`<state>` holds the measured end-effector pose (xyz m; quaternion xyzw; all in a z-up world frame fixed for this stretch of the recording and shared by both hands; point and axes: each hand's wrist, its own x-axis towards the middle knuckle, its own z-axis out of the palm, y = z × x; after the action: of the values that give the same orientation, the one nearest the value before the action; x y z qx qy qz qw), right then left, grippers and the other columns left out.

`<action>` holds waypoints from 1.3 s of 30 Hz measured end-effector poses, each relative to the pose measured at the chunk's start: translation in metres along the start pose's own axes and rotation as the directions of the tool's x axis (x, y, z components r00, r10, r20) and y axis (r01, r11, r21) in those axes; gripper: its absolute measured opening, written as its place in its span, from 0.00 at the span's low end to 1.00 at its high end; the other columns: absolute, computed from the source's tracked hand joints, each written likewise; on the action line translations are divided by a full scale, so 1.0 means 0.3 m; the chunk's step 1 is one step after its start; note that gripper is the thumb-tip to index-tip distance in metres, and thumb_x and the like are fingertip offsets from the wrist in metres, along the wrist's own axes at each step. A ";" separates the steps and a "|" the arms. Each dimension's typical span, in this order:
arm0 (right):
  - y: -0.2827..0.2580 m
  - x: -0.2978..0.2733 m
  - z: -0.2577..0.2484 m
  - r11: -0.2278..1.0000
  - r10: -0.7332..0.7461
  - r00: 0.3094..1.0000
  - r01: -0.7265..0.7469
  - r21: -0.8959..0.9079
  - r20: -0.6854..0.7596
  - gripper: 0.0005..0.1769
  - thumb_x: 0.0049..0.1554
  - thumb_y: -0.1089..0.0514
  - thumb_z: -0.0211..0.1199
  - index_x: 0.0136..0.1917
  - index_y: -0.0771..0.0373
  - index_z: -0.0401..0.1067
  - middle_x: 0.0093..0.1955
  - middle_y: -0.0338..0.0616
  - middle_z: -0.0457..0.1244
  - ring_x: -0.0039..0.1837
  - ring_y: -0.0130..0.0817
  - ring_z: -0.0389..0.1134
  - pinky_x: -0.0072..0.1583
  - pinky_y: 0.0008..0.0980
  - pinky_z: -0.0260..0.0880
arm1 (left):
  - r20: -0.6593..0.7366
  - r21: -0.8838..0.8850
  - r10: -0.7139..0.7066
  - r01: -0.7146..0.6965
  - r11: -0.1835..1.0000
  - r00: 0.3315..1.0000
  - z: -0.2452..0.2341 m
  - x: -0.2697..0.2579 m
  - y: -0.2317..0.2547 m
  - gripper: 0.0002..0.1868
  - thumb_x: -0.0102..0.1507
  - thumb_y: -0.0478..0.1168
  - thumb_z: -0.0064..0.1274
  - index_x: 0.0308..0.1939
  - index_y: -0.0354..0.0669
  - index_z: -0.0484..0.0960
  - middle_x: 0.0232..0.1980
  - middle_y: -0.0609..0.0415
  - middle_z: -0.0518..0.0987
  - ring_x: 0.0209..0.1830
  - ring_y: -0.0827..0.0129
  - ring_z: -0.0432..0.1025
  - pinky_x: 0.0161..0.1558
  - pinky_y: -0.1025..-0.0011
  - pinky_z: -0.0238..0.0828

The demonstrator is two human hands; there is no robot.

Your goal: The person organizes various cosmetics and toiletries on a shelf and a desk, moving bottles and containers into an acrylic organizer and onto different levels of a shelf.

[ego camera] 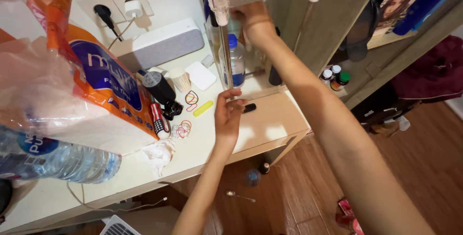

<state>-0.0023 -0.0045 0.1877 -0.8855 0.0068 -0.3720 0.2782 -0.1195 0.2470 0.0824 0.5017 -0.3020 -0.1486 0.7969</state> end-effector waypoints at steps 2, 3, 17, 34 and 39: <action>0.021 -0.029 -0.030 0.998 0.001 0.993 0.006 0.056 -0.114 0.08 0.56 0.66 0.66 0.51 0.63 0.76 0.47 0.49 0.70 0.50 0.45 0.72 0.52 0.43 0.71 | -0.018 -0.021 0.000 0.000 1.000 1.000 0.003 -0.012 0.007 0.17 0.68 0.25 0.43 0.61 0.36 0.69 0.60 0.52 0.72 0.53 0.69 0.72 0.57 0.70 0.68; 0.030 -0.032 -0.055 0.997 -0.001 0.984 0.015 0.078 -0.177 0.10 0.54 0.67 0.67 0.52 0.62 0.76 0.49 0.49 0.70 0.50 0.45 0.72 0.52 0.42 0.71 | -0.021 -0.033 0.005 -0.005 0.999 1.000 0.010 -0.004 0.009 0.17 0.68 0.26 0.44 0.61 0.36 0.69 0.60 0.52 0.72 0.53 0.69 0.72 0.57 0.70 0.68; 0.086 -0.043 -0.046 0.991 -0.046 0.970 0.015 -0.133 -0.239 0.14 0.58 0.62 0.68 0.58 0.61 0.75 0.58 0.54 0.66 0.59 0.54 0.67 0.57 0.49 0.68 | -0.041 0.000 -0.060 0.060 0.998 0.997 0.017 -0.002 -0.011 0.16 0.68 0.28 0.45 0.61 0.36 0.70 0.59 0.51 0.72 0.52 0.69 0.73 0.57 0.70 0.70; -0.123 -0.111 0.013 0.964 -0.264 0.938 0.261 0.047 0.226 0.07 0.53 0.67 0.67 0.47 0.65 0.78 0.47 0.54 0.70 0.51 0.49 0.71 0.56 0.43 0.70 | -0.061 -0.022 -0.055 0.054 0.998 0.997 0.024 -0.005 -0.042 0.17 0.68 0.26 0.42 0.61 0.36 0.70 0.58 0.51 0.71 0.50 0.70 0.73 0.57 0.70 0.70; -0.111 -0.069 0.069 0.990 -0.103 0.978 0.083 0.115 0.182 0.05 0.55 0.68 0.63 0.47 0.65 0.76 0.44 0.52 0.70 0.47 0.45 0.73 0.52 0.39 0.73 | -0.096 -0.091 -0.062 0.053 0.994 0.993 -0.036 -0.006 -0.051 0.18 0.67 0.25 0.43 0.61 0.37 0.69 0.57 0.52 0.71 0.48 0.70 0.73 0.53 0.69 0.70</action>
<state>-0.0099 0.0382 0.1790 -0.8998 -0.0807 -0.2996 0.3068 -0.1129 0.2487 0.0648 0.4813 -0.2408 -0.1596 0.8276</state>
